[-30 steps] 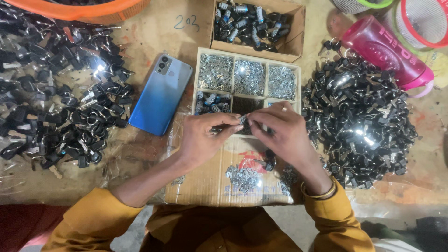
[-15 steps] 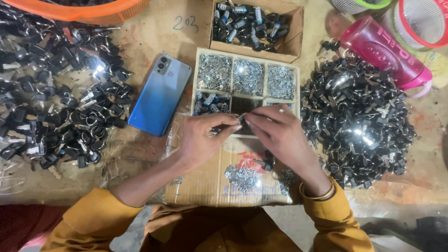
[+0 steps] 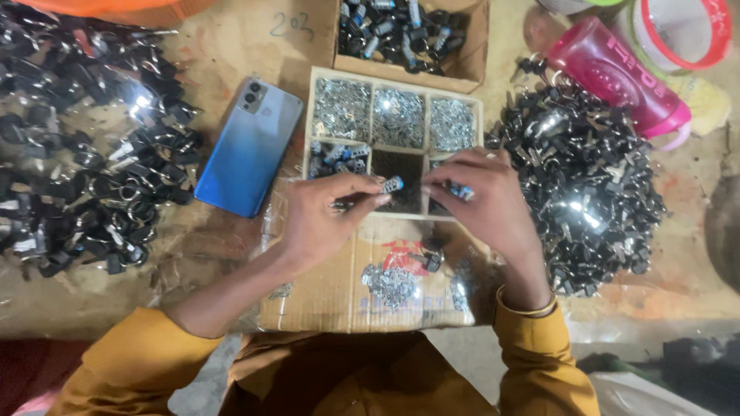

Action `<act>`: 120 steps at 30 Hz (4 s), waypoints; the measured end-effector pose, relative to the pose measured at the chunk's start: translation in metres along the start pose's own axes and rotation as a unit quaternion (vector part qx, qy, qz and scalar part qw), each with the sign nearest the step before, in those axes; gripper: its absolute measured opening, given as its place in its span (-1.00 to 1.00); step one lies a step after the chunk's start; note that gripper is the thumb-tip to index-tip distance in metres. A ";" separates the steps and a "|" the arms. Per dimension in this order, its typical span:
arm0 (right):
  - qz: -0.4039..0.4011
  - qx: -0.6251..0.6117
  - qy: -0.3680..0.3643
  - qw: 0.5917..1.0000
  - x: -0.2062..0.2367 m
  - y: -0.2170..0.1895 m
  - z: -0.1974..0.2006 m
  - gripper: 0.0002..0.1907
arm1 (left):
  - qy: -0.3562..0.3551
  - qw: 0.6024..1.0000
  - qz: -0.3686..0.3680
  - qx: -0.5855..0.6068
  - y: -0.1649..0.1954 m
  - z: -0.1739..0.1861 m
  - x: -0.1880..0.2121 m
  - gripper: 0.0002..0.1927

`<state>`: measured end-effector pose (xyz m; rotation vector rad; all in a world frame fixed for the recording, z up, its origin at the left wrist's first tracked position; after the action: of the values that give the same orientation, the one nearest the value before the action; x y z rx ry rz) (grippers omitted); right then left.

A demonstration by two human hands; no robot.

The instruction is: The person repeatedly picks small metal components and cylindrical key bodies from a divided tray and piles on the table, then inserts the components into the key bodies by hand. The assembled units are placed into a cardboard box. The process is repeated continuously throughout the clip.

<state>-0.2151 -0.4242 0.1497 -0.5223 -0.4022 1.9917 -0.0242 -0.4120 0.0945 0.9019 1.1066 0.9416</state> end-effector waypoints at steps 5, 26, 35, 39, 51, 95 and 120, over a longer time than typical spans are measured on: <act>0.014 0.094 -0.128 0.987 0.048 -0.021 -0.008 -0.89 | -0.001 1.000 -0.001 0.013 0.009 0.002 0.011 -0.83; -0.032 -0.030 -0.008 0.999 0.172 -0.113 -0.087 -0.66 | 0.173 0.977 0.102 0.074 0.055 0.081 0.171 -0.77; 0.023 0.030 -0.028 0.999 0.105 -0.183 -0.118 -0.42 | 0.265 0.938 0.221 -0.032 0.029 0.115 0.270 -0.76; 0.039 0.042 -0.007 0.998 0.113 -0.184 -0.117 -0.53 | 0.262 0.940 0.191 0.105 0.014 0.099 0.284 -0.68; -0.059 0.005 0.087 0.994 0.157 -0.148 -0.114 -0.80 | 0.208 0.961 0.180 0.030 0.016 0.075 0.295 -0.73; -0.086 -0.193 0.133 0.968 0.207 -0.128 -0.109 -0.80 | 0.130 0.978 0.158 0.036 -0.002 0.014 0.284 -0.71; 0.067 0.091 0.054 0.992 0.181 -0.166 -0.134 -0.43 | 0.176 0.971 0.143 0.075 -0.007 0.044 0.304 -0.75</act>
<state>-0.0956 -0.1803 0.0819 -0.5499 -0.1190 2.0921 0.0740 -0.1355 0.0030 1.0625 1.3866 1.3053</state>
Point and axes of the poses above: each hand's wrist, its own x-axis away from the middle knuckle, its own z-axis out of the back of the hand, y = z × x, the point moved 9 cm from there along -x, towards the middle knuckle, and after that the axes turned 1 degree about z, right-handed, at the moved point
